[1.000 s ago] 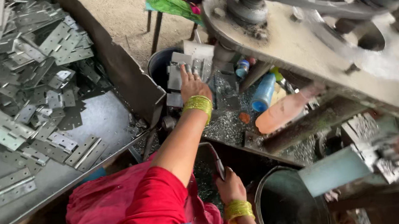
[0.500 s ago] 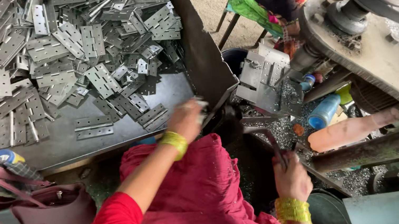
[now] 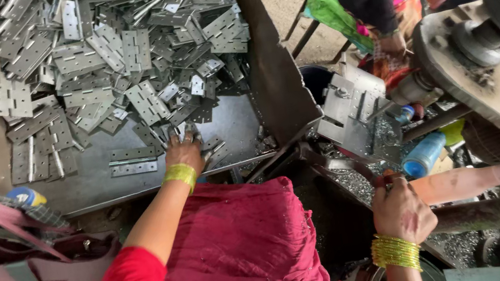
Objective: The person repeatedly picks up small metal plates from a bin and places them into a press machine. They operate the machine's lever to process each plate and then remove the finished piece, continuing this cycle throughout the clip.
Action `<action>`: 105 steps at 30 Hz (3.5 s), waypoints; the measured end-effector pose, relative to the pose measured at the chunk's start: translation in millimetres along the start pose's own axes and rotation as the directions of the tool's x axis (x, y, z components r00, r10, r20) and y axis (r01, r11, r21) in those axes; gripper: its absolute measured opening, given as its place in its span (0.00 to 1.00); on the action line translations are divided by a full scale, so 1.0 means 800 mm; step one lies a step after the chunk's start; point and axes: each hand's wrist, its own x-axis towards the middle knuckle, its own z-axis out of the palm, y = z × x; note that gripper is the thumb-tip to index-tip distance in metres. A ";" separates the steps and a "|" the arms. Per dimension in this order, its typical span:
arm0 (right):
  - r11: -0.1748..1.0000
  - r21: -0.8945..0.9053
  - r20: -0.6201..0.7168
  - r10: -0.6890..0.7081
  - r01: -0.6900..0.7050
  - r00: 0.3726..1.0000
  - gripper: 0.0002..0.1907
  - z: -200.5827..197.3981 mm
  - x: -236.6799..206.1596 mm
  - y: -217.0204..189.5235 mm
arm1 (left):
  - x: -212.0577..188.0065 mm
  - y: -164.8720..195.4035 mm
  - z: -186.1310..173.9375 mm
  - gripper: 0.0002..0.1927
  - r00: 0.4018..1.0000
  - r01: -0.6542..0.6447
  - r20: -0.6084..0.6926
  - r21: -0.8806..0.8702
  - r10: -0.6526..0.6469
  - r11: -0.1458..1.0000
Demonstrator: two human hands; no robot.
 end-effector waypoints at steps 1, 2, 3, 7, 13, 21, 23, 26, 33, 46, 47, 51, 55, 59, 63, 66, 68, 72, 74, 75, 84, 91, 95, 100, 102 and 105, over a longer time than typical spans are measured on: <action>1.000 -0.015 0.020 0.002 -0.001 1.000 0.20 0.002 -0.001 -0.003 | -0.013 -0.012 -0.001 0.26 0.999 -0.040 -0.020 0.009 0.041 0.999; 0.999 -0.042 -0.006 -0.014 0.014 1.000 0.19 0.004 -0.002 -0.004 | -0.025 -0.021 0.001 0.24 0.998 -0.050 -0.033 0.023 0.051 0.998; 0.997 -0.066 -0.031 -0.031 0.029 0.999 0.19 0.007 -0.003 -0.005 | -0.037 -0.032 0.002 0.22 0.997 -0.057 -0.047 0.041 0.059 0.997; 0.997 -0.055 -0.076 -0.049 0.045 0.996 0.20 0.022 -0.006 -0.005 | -0.070 -0.076 -0.003 0.14 1.000 0.007 -0.017 0.006 -0.007 1.000; 0.997 0.029 -0.144 -0.068 0.073 0.987 0.17 0.025 -0.008 0.000 | -0.020 -0.107 -0.031 0.43 0.995 0.019 -0.097 0.035 -0.016 0.999; 0.987 0.095 -0.236 -0.104 0.129 0.966 0.15 0.022 -0.022 0.007 | -0.010 -0.096 -0.048 0.31 0.984 0.159 0.052 0.202 -0.173 0.966; 0.987 0.082 -0.234 -0.118 0.141 0.965 0.15 0.023 -0.025 0.012 | -0.013 -0.109 -0.053 0.29 0.970 0.216 0.067 0.186 -0.232 0.958; 0.982 0.102 -0.262 -0.129 0.160 0.956 0.15 0.023 -0.027 0.016 | -0.004 -0.138 -0.058 0.26 0.960 0.242 0.100 0.157 -0.260 0.957; 0.972 0.161 -0.308 -0.117 0.173 0.944 0.15 0.020 -0.040 0.026 | -0.028 -0.107 -0.045 0.14 0.976 0.058 0.198 0.151 -0.087 0.987; 0.950 0.293 -0.055 -0.096 0.108 0.994 0.17 0.000 -0.032 0.061 | -0.047 0.463 -0.029 0.23 0.663 -0.610 -0.304 0.312 0.684 0.729; 0.950 0.291 -0.013 -0.114 0.113 0.993 0.18 0.002 -0.028 0.064 | -0.044 0.478 -0.013 0.25 0.675 -0.584 -0.328 0.308 0.660 0.751; 0.937 0.317 0.184 -0.215 0.149 0.959 0.28 0.019 0.005 0.077 | -0.019 0.489 0.016 0.23 0.828 -0.560 -0.035 -0.027 0.560 0.828; 0.900 0.399 0.359 -0.331 0.177 0.873 0.39 0.034 0.044 0.084 | -0.003 0.488 -0.018 0.22 0.829 -0.545 -0.025 0.192 0.559 0.816; 0.862 0.473 0.367 -0.381 0.183 0.848 0.38 0.036 0.051 0.086 | 0.006 0.505 -0.066 0.21 0.829 -0.558 0.217 0.245 0.516 0.793; 0.875 0.462 0.396 -0.348 0.143 0.850 0.35 0.050 0.046 0.092 | 0.010 0.510 -0.075 0.20 0.819 -0.574 0.209 0.308 0.534 0.759; 0.822 0.525 0.225 -0.385 0.221 0.895 0.37 0.092 0.038 0.102 | 0.017 0.510 -0.066 0.20 0.836 -0.546 0.126 0.304 0.535 0.781; 0.856 0.497 0.255 -0.303 0.144 0.918 0.37 0.135 0.020 0.112 | 0.021 0.510 -0.062 0.20 0.828 -0.560 0.159 0.293 0.538 0.775; 0.822 0.522 0.393 0.005 -0.227 0.919 0.31 0.234 -0.057 0.108 | 0.014 0.503 -0.063 0.22 0.837 -0.544 0.094 0.251 0.539 0.801; 0.774 0.563 0.363 0.084 -0.290 0.928 0.30 0.258 -0.076 0.103 | 0.006 0.496 -0.065 0.22 0.852 -0.524 0.086 0.184 0.517 0.832; 0.772 0.569 0.377 0.063 -0.284 0.924 0.29 0.259 -0.068 0.104 | 0.006 0.494 -0.067 0.22 0.852 -0.523 0.075 0.198 0.519 0.829; 0.823 0.517 0.393 0.016 -0.235 0.920 0.24 0.186 -0.016 0.116 | 0.039 0.518 -0.052 0.23 0.835 -0.547 0.100 0.264 0.541 0.795; 0.810 0.515 0.431 0.040 -0.282 0.901 0.25 0.228 -0.068 0.096 | 0.023 0.486 -0.061 0.22 0.854 -0.519 0.107 0.260 0.510 0.814; 0.826 0.552 0.287 -0.057 -0.117 0.956 0.23 0.206 -0.015 0.129 | 0.038 0.498 -0.089 0.25 0.819 -0.572 0.253 0.295 0.514 0.766; 0.825 0.474 0.431 0.086 -0.307 0.898 0.23 0.225 -0.054 0.110 | 0.045 0.510 -0.081 0.24 0.840 -0.539 0.264 0.306 0.474 0.785; 0.782 0.531 0.423 0.089 -0.326 0.902 0.23 0.237 -0.072 0.100 | 0.044 0.507 -0.071 0.25 0.836 -0.546 0.230 0.255 0.499 0.798; 0.824 0.468 0.464 0.079 -0.320 0.882 0.24 0.233 -0.064 0.097 | 0.051 0.499 -0.066 0.24 0.846 -0.533 0.187 0.250 0.500 0.809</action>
